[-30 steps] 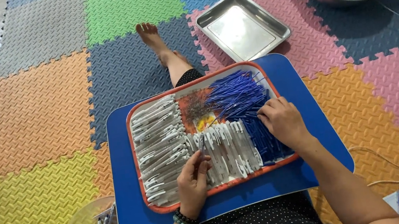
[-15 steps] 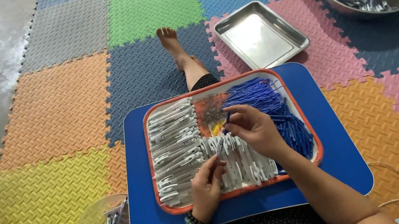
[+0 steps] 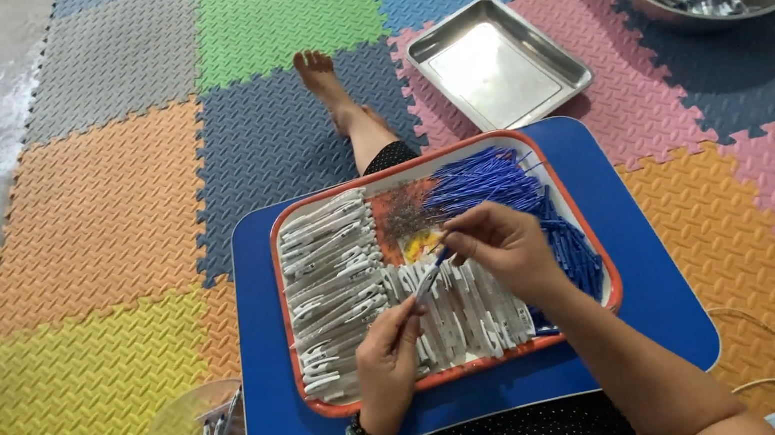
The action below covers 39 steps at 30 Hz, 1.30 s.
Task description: Assembling pens by joining barrels and caps on a small table while sitting on the floor.
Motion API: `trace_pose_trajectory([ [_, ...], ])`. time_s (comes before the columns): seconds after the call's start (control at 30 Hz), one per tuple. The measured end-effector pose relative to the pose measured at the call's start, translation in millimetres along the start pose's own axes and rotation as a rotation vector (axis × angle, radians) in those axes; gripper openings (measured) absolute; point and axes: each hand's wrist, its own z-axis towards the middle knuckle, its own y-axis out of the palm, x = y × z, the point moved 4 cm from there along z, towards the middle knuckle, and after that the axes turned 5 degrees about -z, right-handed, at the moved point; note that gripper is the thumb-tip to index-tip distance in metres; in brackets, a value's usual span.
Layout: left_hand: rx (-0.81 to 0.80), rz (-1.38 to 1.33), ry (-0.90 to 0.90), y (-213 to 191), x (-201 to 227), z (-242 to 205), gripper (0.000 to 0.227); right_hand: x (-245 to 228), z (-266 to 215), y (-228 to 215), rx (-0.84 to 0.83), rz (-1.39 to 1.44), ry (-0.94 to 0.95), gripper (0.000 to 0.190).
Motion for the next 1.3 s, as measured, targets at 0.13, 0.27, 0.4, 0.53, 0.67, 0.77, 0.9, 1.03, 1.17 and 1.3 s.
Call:
trace_pose_trajectory([
  [0.13, -0.006, -0.052, -0.014, -10.1, 9.5, 6.9, 0.032, -6.2, -3.7, -10.0, 0.023, -0.012, -0.013, 0.015],
  [0.27, -0.014, 0.117, 0.077, -15.0, 28.1, 5.9, 0.032, -4.7, -14.6, -19.1, 0.011, -0.001, 0.062, 0.013],
  [0.4, -0.068, 0.185, 0.046, -24.5, 30.1, 1.8, 0.029, 14.0, -27.3, -28.6, -0.048, -0.141, 0.157, 0.017],
  [0.53, -0.116, 0.279, 0.034, -26.6, 23.3, -5.5, 0.031, 23.0, -41.8, -35.2, -0.103, -0.145, 0.201, 0.014],
  [0.67, -0.209, 0.126, -0.087, -21.5, 25.0, -8.8, 0.028, 27.4, -50.3, -38.7, -0.219, -0.196, 0.142, 0.02],
  [0.77, -0.222, 0.118, -0.1, -16.8, 28.6, -11.3, 0.028, 25.7, -53.1, -34.1, -0.232, -0.271, 0.083, 0.019],
  [0.9, -0.197, 0.237, -0.012, -14.1, 34.9, -12.4, 0.029, 19.0, -53.7, -28.0, -0.193, -0.422, 0.041, 0.013],
  [1.03, -0.159, 0.324, 0.056, -13.2, 39.4, -13.6, 0.032, 19.1, -55.1, -26.7, -0.202, -0.39, 0.029, 0.013],
  [1.17, -0.204, 0.186, -0.041, -13.6, 43.1, -12.0, 0.027, 15.2, -54.4, -27.8, -0.219, -0.398, -0.068, 0.018],
  [1.3, -0.226, 0.121, -0.109, -14.0, 43.3, -13.1, 0.028, 11.8, -54.5, -26.7, -0.239, -0.394, -0.137, 0.017],
])
